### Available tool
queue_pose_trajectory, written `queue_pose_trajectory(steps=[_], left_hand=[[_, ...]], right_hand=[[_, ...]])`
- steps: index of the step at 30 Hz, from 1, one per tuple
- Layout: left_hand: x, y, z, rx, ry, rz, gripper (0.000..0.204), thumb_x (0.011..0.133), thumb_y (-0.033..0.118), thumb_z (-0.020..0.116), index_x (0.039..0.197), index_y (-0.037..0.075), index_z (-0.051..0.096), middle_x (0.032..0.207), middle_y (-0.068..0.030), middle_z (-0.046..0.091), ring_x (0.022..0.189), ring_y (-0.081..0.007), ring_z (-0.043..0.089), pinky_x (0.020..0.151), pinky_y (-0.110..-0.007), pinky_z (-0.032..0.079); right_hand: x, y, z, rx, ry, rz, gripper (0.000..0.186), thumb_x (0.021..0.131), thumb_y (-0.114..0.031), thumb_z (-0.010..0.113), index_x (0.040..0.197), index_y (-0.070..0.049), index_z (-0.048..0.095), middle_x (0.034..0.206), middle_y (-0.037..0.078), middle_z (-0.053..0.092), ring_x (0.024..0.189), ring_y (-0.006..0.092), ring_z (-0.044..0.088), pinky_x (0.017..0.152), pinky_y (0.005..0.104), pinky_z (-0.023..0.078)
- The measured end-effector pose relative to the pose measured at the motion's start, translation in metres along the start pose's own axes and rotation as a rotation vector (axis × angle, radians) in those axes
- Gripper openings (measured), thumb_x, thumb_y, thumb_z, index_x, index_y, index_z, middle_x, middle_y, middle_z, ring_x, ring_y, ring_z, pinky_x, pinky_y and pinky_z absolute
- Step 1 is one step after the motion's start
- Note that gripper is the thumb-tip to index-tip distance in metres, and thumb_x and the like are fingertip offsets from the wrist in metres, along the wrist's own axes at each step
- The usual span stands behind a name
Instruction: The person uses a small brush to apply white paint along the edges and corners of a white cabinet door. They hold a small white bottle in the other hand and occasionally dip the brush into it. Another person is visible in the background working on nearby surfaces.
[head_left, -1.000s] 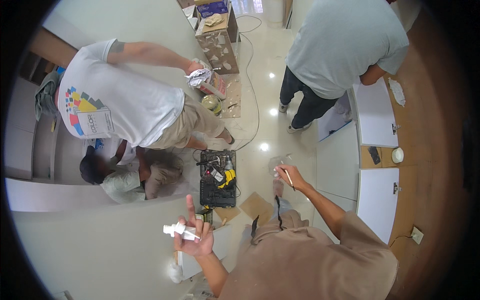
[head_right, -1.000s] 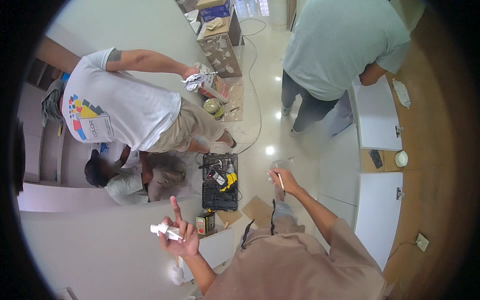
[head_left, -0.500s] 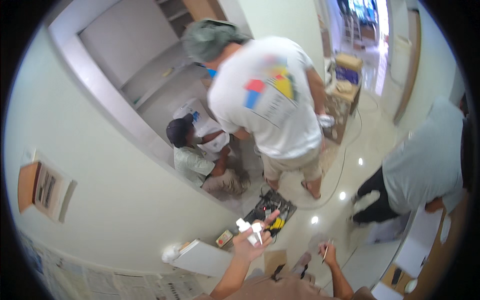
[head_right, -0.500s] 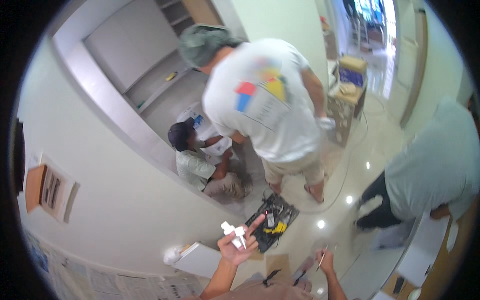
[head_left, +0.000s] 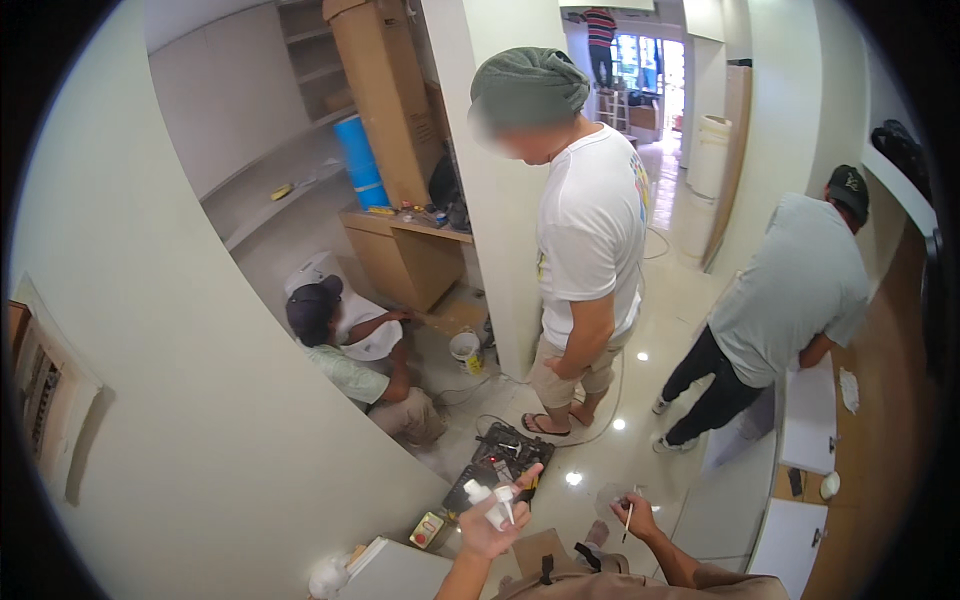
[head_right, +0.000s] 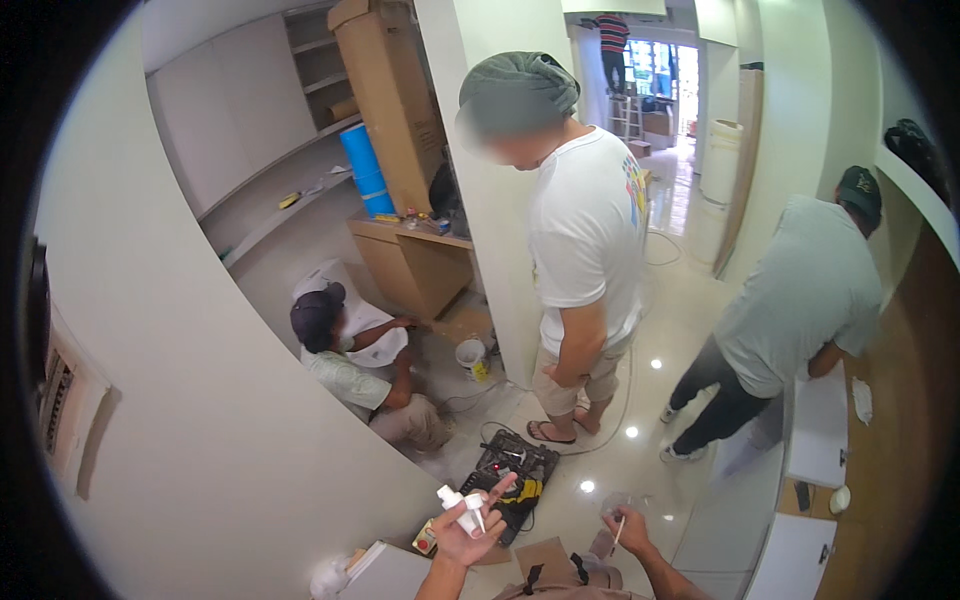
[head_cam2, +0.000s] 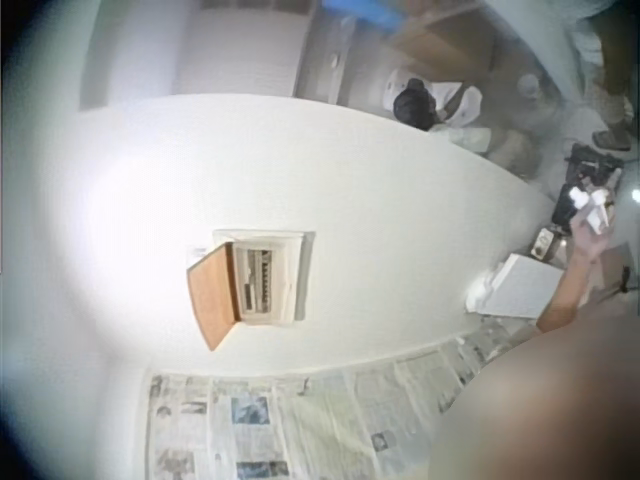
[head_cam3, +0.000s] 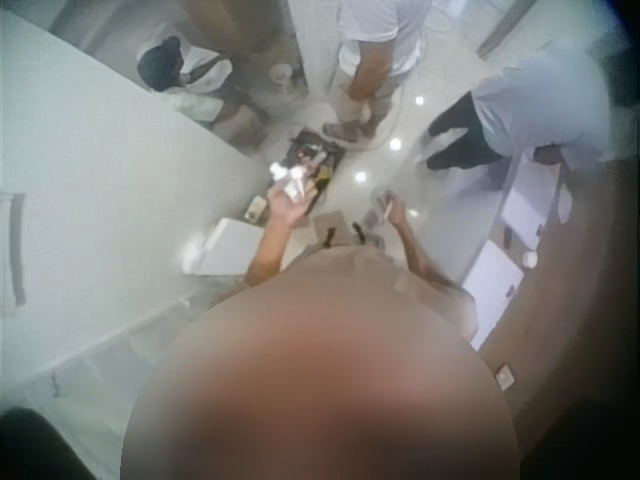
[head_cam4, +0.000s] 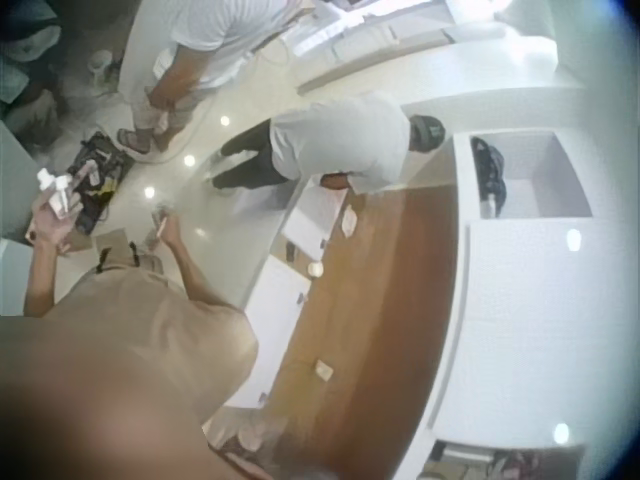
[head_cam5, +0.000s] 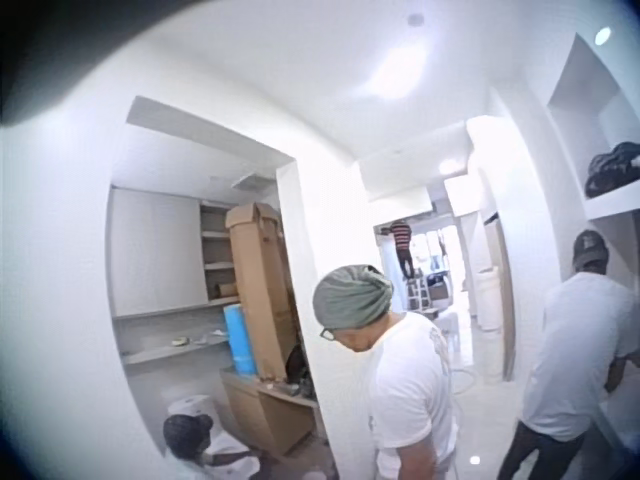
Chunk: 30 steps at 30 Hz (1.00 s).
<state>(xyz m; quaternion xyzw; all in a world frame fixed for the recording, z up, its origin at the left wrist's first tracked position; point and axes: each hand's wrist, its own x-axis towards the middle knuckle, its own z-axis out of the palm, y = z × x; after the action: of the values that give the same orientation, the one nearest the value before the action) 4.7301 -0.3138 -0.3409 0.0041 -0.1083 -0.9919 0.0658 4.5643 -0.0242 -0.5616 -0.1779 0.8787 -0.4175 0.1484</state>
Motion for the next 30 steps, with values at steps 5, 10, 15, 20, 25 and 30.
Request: queue_pose_trajectory(steps=[5,10,15,20,25,30], left_hand=[[-0.02,0.025,-0.013,-0.002,-0.053,-0.02,0.037,0.088,0.025,0.055,0.112,-0.003,0.061,0.153,-0.0226,0.029,0.054,-0.0108,0.042,0.058,-0.027,0.033],[-0.022,0.015,-0.004,-0.022,-0.121,-0.127,0.036,0.088,0.026,0.055,0.113,0.0,0.06,0.155,-0.0207,0.027,0.056,-0.0105,0.042,0.06,-0.027,0.033],[-0.012,-0.014,0.01,-0.037,-0.086,-0.175,0.034,0.087,0.027,0.058,0.11,0.002,0.06,0.154,-0.0203,0.029,0.054,-0.0103,0.042,0.059,-0.027,0.032],[0.026,-0.061,0.014,0.004,-0.038,-0.17,0.037,0.087,0.028,0.059,0.111,0.002,0.062,0.154,-0.0201,0.03,0.053,-0.0101,0.041,0.058,-0.027,0.031],[0.096,-0.125,0.04,0.033,-0.086,-0.101,0.037,0.086,0.029,0.059,0.111,0.001,0.062,0.153,-0.0208,0.031,0.054,-0.0112,0.043,0.058,-0.028,0.032],[0.159,-0.194,0.063,-0.022,-0.074,-0.131,0.037,0.087,0.029,0.057,0.111,0.002,0.062,0.153,-0.0207,0.031,0.053,-0.0111,0.043,0.059,-0.028,0.032]], right_hand=[[-0.052,-0.054,0.016,0.081,0.182,0.08,0.033,0.086,-0.029,0.07,0.097,0.001,0.067,0.076,0.013,0.067,0.072,0.0201,0.065,0.066,0.0332,0.051],[-0.074,-0.077,0.014,0.228,0.257,0.125,0.026,0.083,-0.02,0.072,0.097,0.001,0.067,0.072,0.011,0.065,0.067,0.0143,0.061,0.062,0.03,0.049],[-0.042,-0.092,-0.032,0.128,0.423,-0.004,0.018,0.079,-0.015,0.076,0.083,0.0,0.067,0.064,0.005,0.059,0.061,0.0121,0.053,0.059,0.0277,0.046],[-0.006,-0.099,-0.091,0.346,0.082,-0.195,0.017,0.079,-0.016,0.078,0.086,-0.002,0.073,0.069,0.007,0.067,0.061,0.0102,0.056,0.057,0.0283,0.045],[0.031,-0.064,-0.152,0.274,-0.211,-0.288,0.019,0.08,-0.02,0.077,0.088,-0.003,0.073,0.072,0.007,0.07,0.064,0.0128,0.063,0.06,0.0291,0.049],[0.068,-0.011,-0.184,0.295,-0.416,-0.393,0.021,0.085,-0.021,0.072,0.091,-0.001,0.071,0.075,0.009,0.071,0.068,0.017,0.068,0.064,0.0302,0.052]])
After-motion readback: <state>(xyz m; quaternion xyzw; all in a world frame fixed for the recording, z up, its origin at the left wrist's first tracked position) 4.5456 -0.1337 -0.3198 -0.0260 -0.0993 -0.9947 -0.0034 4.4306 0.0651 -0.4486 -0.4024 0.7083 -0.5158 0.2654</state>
